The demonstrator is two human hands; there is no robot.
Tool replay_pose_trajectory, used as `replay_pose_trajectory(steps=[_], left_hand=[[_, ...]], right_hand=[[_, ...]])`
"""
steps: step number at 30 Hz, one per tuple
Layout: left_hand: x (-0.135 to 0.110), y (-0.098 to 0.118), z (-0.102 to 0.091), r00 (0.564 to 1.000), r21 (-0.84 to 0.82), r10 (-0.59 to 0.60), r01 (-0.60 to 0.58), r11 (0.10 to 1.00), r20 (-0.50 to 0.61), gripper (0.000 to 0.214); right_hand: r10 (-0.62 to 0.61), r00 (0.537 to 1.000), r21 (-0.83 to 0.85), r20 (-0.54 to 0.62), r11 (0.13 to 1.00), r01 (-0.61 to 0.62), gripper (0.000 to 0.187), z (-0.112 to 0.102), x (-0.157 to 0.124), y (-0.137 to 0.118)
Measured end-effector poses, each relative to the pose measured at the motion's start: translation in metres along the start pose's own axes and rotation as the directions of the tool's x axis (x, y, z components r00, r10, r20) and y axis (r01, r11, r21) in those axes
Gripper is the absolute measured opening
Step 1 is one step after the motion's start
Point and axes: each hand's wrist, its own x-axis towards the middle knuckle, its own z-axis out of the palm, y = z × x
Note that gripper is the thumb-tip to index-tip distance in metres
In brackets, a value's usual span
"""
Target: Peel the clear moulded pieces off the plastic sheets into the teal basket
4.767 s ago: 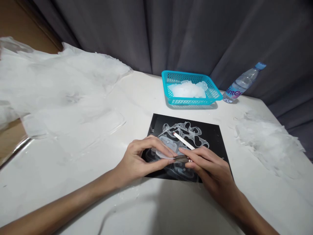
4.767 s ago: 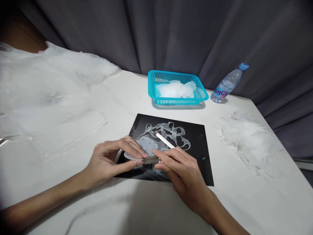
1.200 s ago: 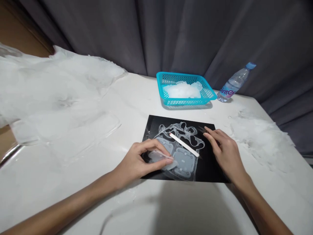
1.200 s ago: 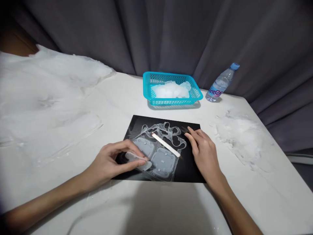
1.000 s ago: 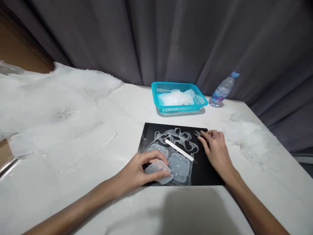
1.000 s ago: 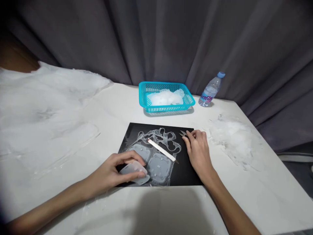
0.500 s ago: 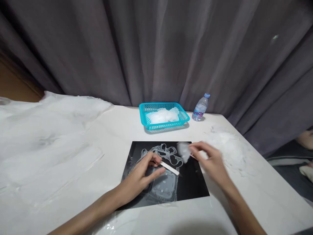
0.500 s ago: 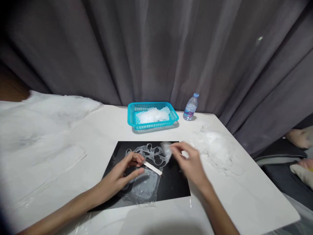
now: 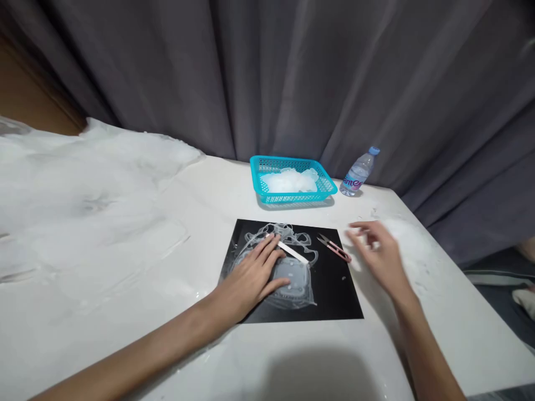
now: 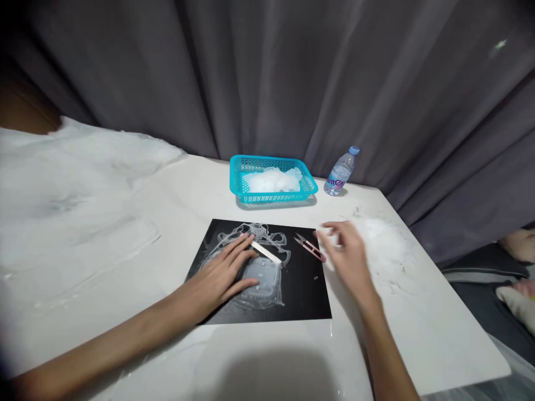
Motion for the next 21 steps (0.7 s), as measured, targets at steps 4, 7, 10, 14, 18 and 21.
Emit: replay_pose_trajectory(steps=[4, 7, 10, 14, 18, 21], left_hand=[[0.002, 0.003, 0.005, 0.988, 0.09, -0.016, 0.03, 0.995, -0.155, 0.044], [-0.004, 0.008, -0.004, 0.983, 0.093, 0.144, -0.134, 0.987, -0.111, 0.027], [-0.014, 0.012, -0.012, 0.936, 0.054, 0.352, -0.352, 0.935, -0.005, 0.022], [-0.021, 0.012, -0.017, 0.924, 0.037, 0.373, -0.377, 0.926, 0.08, 0.032], [-0.019, 0.008, -0.022, 0.922, -0.023, 0.344, -0.345, 0.938, 0.178, 0.035], [-0.018, 0.006, -0.027, 0.931, -0.099, 0.308, -0.293, 0.951, 0.196, 0.033]], right_hand=[[-0.13, 0.907, 0.147, 0.4, 0.986, 0.077, 0.019, 0.05, -0.009, -0.048], [-0.179, 0.871, 0.111, 0.457, 0.983, 0.144, 0.013, 0.064, -0.01, -0.053], [-0.191, 0.853, 0.039, 0.485, 0.98, 0.197, 0.012, 0.064, -0.007, -0.052], [-0.165, 0.856, -0.052, 0.49, 0.975, 0.218, 0.009, 0.064, -0.001, -0.055], [-0.222, 0.84, -0.042, 0.495, 0.959, 0.279, 0.013, 0.071, 0.01, -0.062], [-0.306, 0.817, -0.042, 0.489, 0.927, 0.372, 0.021, 0.076, 0.017, -0.071]])
